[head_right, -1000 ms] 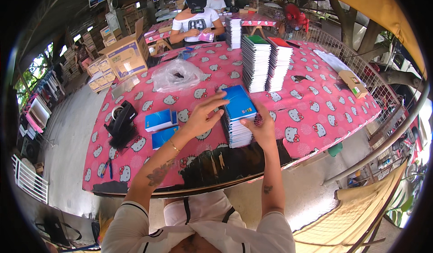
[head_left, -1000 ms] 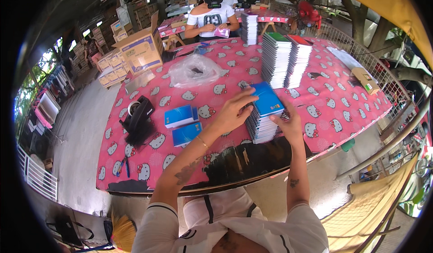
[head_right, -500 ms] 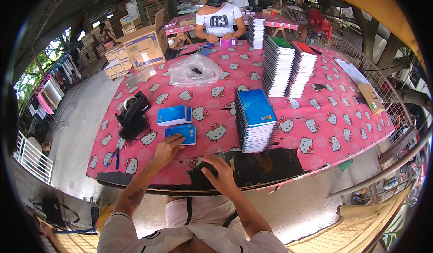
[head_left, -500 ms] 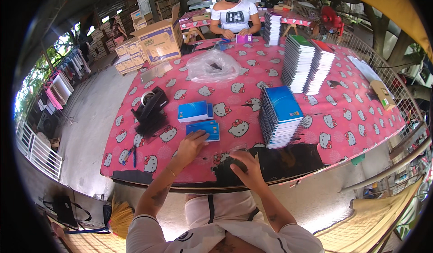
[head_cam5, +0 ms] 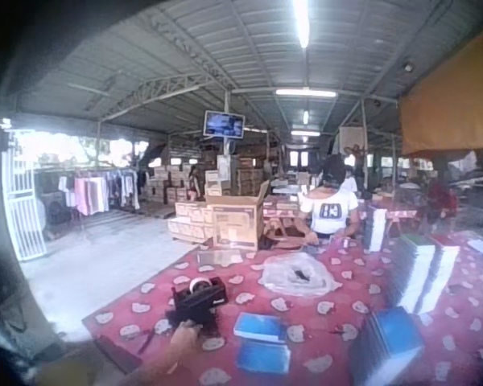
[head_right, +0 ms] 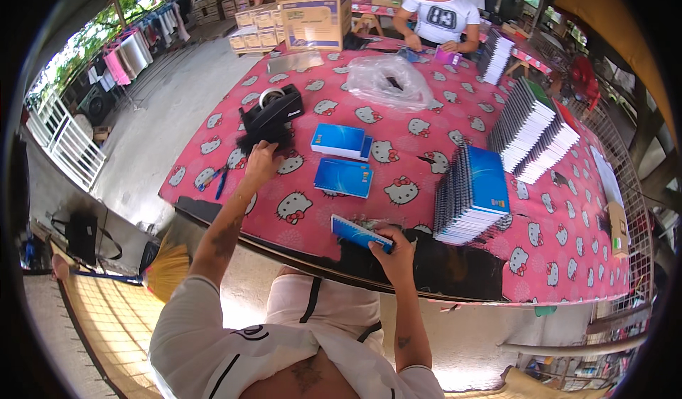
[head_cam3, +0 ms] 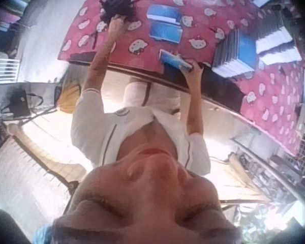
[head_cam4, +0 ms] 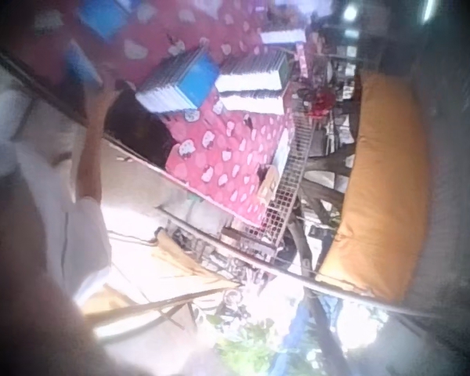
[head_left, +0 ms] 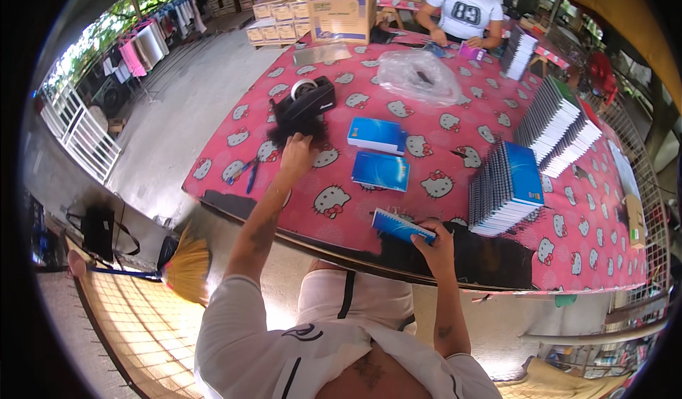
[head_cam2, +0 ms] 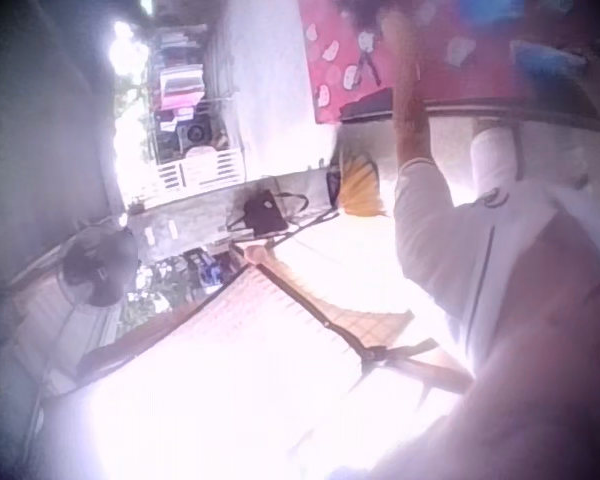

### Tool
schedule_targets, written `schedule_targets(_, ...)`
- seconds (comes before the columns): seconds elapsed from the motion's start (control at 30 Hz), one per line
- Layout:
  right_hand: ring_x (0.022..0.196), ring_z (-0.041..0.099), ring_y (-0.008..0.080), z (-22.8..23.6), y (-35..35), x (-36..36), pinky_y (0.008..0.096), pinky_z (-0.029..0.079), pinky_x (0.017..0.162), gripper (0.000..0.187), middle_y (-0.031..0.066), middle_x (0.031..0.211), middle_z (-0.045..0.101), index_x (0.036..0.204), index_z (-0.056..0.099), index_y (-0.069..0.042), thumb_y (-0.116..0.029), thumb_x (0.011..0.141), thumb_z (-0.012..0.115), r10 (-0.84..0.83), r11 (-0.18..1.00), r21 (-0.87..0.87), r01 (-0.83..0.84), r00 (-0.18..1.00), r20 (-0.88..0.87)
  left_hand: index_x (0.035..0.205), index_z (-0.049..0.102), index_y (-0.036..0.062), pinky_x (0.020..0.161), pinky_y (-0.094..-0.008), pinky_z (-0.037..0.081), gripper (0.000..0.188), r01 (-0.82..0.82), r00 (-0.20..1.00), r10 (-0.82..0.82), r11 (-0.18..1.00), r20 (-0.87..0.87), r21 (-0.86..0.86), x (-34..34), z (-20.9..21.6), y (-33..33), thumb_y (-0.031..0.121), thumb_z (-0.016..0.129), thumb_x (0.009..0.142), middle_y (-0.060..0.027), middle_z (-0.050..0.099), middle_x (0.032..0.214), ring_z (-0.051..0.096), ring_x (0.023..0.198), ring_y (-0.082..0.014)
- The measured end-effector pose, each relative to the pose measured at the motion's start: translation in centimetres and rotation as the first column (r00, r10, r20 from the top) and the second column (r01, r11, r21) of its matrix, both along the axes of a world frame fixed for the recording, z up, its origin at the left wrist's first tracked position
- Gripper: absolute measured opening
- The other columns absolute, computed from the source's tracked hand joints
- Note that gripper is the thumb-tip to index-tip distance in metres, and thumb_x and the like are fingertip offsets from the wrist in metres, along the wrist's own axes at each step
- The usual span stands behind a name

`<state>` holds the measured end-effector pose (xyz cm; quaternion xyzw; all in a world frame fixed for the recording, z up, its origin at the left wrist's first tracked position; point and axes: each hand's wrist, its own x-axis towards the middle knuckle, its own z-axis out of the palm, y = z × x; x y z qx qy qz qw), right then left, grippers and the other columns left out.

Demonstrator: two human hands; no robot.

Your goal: The person stacks notebooks one by one onto a pile on a table.

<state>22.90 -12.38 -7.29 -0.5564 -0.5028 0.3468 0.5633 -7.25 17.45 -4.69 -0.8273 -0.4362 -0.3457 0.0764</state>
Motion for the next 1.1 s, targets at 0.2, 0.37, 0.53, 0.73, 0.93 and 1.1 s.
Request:
schedule_targets(0.2,0.103,0.06,0.0147,1.8,1.1,-1.6,0.0285,0.047,0.09,0.028,0.0081,0.112,0.066,0.113,0.063,0.0,-0.005,0.087,0.072,-0.03,1.0,-0.005,0.029,0.998,-0.056,0.1,0.068,0.0078,0.082,-0.0423,0.049,0.018,0.028,0.981,-0.019,0.999,-0.196,0.042,-0.6,-1.1,1.7,0.021,0.068,0.088,-0.0097,0.061,0.093,0.06,0.094,-0.0303)
schedule_targets(0.37,0.099,0.062,0.0132,1.9,1.4,-2.0,0.0276,0.048,0.088,0.025,0.0075,0.107,0.069,0.113,0.068,0.001,-0.006,0.089,0.07,0.014,1.0,-0.004,-0.015,0.99,-0.138,0.111,0.063,0.0081,0.082,-0.0424,0.05,0.02,0.063,0.96,-0.043,0.996,-0.277,0.063,-1.3,-1.6,1.2,0.018,0.061,0.094,-0.0104,0.059,0.1,0.06,0.093,-0.0299)
schedule_targets(0.53,0.099,0.064,0.0142,1.8,1.5,-1.6,0.0281,0.049,0.088,0.029,0.009,0.11,0.071,0.118,0.068,0.001,-0.007,0.09,0.07,0.026,1.0,0.011,-0.025,0.994,-0.109,0.128,0.054,0.007,0.075,-0.0443,0.052,0.032,-0.007,0.999,0.003,0.997,0.04,0.083,0.9,0.1,-0.4,0.019,0.057,0.098,-0.0132,0.055,0.1,0.061,0.092,-0.0347)
schedule_targets(0.73,0.103,0.064,0.0146,1.0,2.7,-1.3,0.0296,0.05,0.091,0.032,0.0109,0.114,0.072,0.123,0.067,0.001,-0.007,0.092,0.069,0.05,0.998,0.038,-0.051,0.998,0.035,0.122,0.061,0.0024,0.064,-0.0389,0.049,0.028,0.383,0.865,-0.296,0.911,0.405,-0.151,4.4,2.8,-10.0,0.011,0.062,0.096,-0.0159,0.061,0.09,0.061,0.075,-0.0312)
schedule_targets(0.93,0.103,0.064,0.0149,1.6,2.7,-1.7,0.0299,0.05,0.092,0.032,0.0115,0.114,0.071,0.122,0.067,0.002,-0.012,0.093,0.069,0.059,0.998,0.011,-0.059,0.998,-0.032,0.111,0.071,0.0029,0.059,-0.0286,0.047,0.021,0.475,0.835,-0.313,0.824,0.452,-0.307,5.3,2.5,-17.0,0.007,0.069,0.09,-0.0112,0.065,0.082,0.06,0.067,-0.0183)
schedule_targets(1.1,0.104,0.064,0.0147,1.2,2.7,-1.5,0.0297,0.05,0.092,0.032,0.0114,0.115,0.071,0.123,0.067,0.002,-0.01,0.093,0.069,0.068,0.998,-0.007,-0.068,0.995,-0.078,0.109,0.072,0.0032,0.06,-0.0282,0.048,0.023,0.468,0.837,-0.353,0.858,0.419,-0.211,5.6,1.6,-16.4,0.005,0.073,0.086,-0.0104,0.067,0.083,0.061,0.067,-0.0178)
